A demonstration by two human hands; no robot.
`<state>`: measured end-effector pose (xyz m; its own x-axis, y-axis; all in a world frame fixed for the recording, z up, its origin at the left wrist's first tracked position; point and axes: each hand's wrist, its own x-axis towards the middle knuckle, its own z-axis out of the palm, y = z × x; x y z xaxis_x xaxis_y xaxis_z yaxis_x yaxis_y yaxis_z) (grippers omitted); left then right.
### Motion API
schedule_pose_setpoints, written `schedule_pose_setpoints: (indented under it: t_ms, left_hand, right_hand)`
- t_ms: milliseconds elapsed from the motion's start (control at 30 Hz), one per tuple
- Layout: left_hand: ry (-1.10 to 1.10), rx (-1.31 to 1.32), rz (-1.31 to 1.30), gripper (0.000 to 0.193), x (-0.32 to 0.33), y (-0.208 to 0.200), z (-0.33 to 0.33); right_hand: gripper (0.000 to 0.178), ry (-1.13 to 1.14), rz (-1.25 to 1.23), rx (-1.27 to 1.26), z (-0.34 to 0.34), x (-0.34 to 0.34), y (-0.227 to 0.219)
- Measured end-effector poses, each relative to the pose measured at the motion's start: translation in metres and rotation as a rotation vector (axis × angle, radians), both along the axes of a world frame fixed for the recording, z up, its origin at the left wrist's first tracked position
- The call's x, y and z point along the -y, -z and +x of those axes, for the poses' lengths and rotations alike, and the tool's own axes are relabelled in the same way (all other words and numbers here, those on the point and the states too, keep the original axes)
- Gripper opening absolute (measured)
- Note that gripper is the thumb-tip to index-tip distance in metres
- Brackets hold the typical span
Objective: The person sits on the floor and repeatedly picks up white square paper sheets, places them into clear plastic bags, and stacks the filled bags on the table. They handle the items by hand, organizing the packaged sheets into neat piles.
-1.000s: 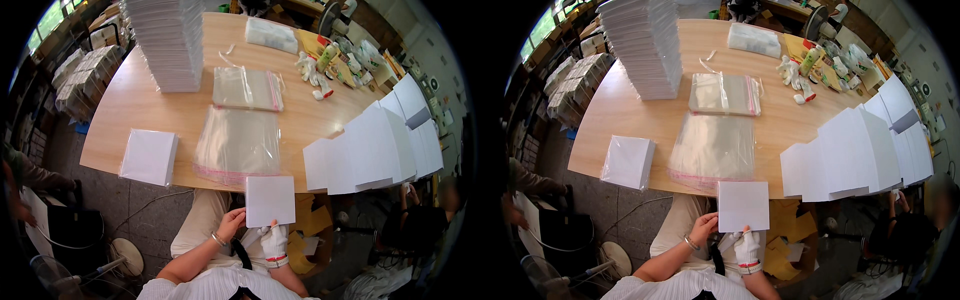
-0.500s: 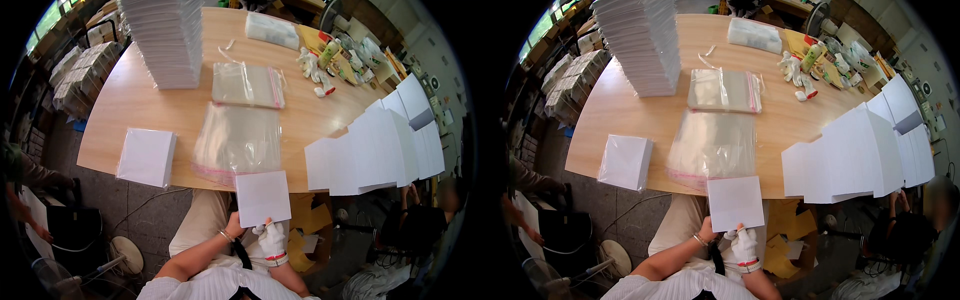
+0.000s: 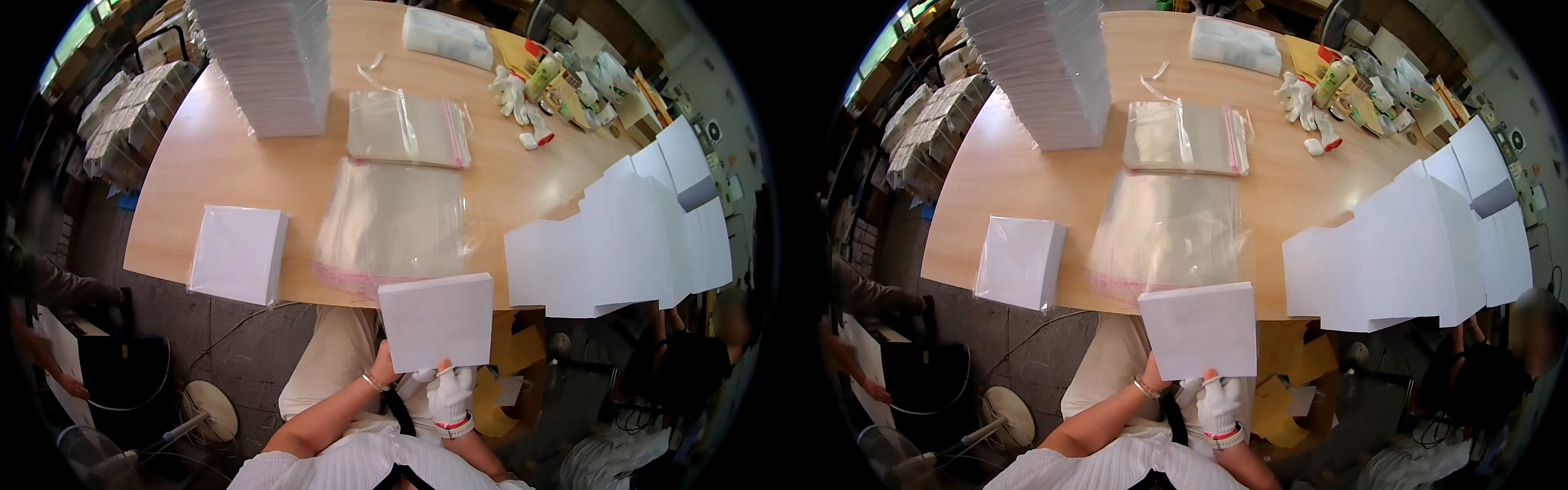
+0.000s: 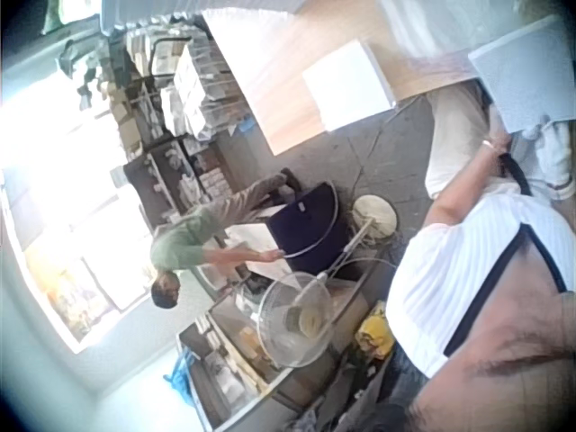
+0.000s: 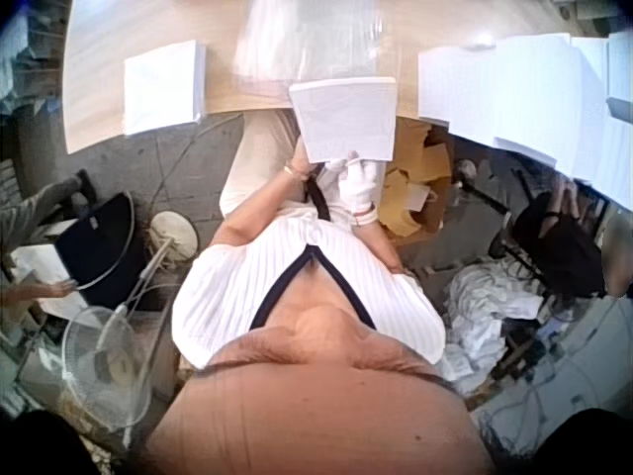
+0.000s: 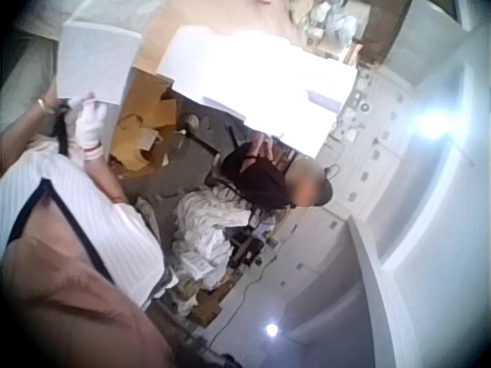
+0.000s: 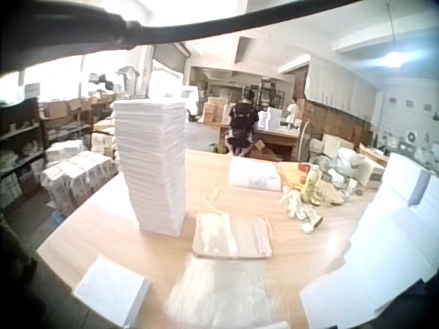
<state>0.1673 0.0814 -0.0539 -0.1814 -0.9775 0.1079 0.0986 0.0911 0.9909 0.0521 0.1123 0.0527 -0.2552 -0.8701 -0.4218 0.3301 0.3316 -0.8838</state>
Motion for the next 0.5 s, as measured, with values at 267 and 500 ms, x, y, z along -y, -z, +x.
schedule_pose_setpoints:
  t_ms: [267,500]
  left_hand:
    - [-0.034,-0.009,0.207,0.017,-0.013,0.02,0.001]
    - [-0.042,-0.033,0.187,0.015,-0.011,0.015,0.002]
  right_hand:
    - [0.013,0.053,0.056,0.329,-0.003,0.014,0.022]
    - [0.025,0.0,0.009,0.622,-0.008,0.003,0.009]
